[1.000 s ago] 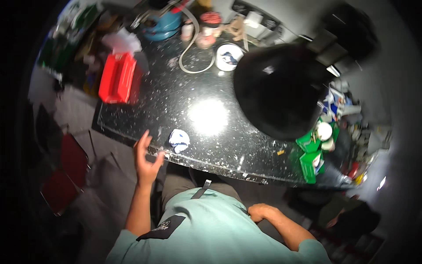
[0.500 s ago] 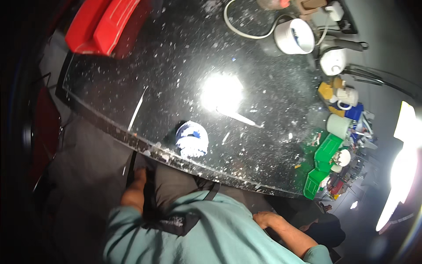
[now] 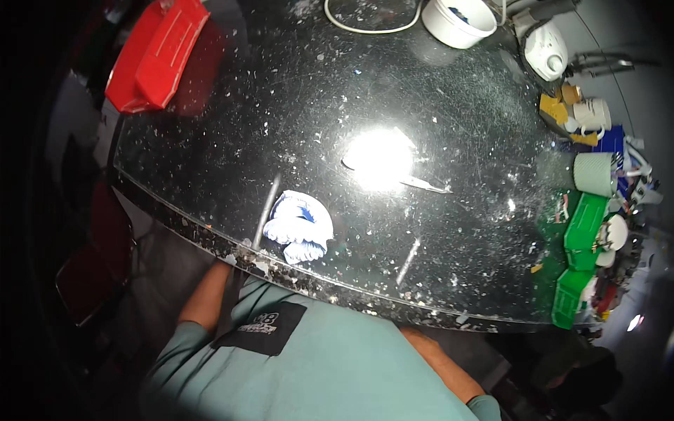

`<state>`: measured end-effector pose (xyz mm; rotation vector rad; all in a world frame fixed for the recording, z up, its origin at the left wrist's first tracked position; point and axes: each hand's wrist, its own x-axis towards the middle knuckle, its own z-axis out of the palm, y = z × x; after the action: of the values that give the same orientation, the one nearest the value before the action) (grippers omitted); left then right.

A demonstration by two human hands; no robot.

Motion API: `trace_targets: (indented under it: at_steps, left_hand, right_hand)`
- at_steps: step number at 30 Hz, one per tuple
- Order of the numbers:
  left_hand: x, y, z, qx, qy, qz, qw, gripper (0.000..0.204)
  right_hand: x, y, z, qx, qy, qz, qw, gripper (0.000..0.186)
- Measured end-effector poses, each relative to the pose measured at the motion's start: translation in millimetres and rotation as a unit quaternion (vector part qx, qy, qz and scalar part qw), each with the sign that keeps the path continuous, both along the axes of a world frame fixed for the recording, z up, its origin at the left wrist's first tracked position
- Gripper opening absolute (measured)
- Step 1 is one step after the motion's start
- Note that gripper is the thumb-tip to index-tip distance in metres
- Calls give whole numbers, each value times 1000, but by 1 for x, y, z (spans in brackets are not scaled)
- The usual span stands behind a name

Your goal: The person retrieves a dental model and scrapes excess material along its edges using a metal carving tool.

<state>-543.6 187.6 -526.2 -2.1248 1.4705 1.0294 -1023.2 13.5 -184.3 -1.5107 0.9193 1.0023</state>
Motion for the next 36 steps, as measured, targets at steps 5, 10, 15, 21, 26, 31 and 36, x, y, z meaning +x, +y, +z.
trace_targets:
  at_steps: [5, 10, 15, 21, 26, 31, 36]
  left_hand:
    - [3, -27, 143, -126, 79, -157, 976, 36]
    - [-60, -93, 383, -57, 391, -74, 916, 27]
    - [-65, -140, 439, -542, 182, -211, 793, 36]
    - [-76, -181, 413, -602, 58, -275, 748, 41]
    - [-91, -190, 414, -593, 128, -209, 767, 29]
    - [-74, -232, 437, -668, 341, -51, 660, 22]
    - [-44, -309, 445, -512, 607, 90, 602, 24]
  right_hand:
    - [-11, 51, -70, -61, -60, -101, 991, 42]
    - [-10, 81, -92, -48, 24, 29, 998, 44]
    - [44, 30, 6, -212, -96, 87, 969, 41]
    - [112, -58, 102, -444, -443, -127, 769, 24]
    - [134, -156, 70, -559, -465, -4, 687, 29]
    - [153, -197, 60, -538, -439, 88, 714, 21]
    - [155, -207, 44, -481, -485, -10, 730, 18]
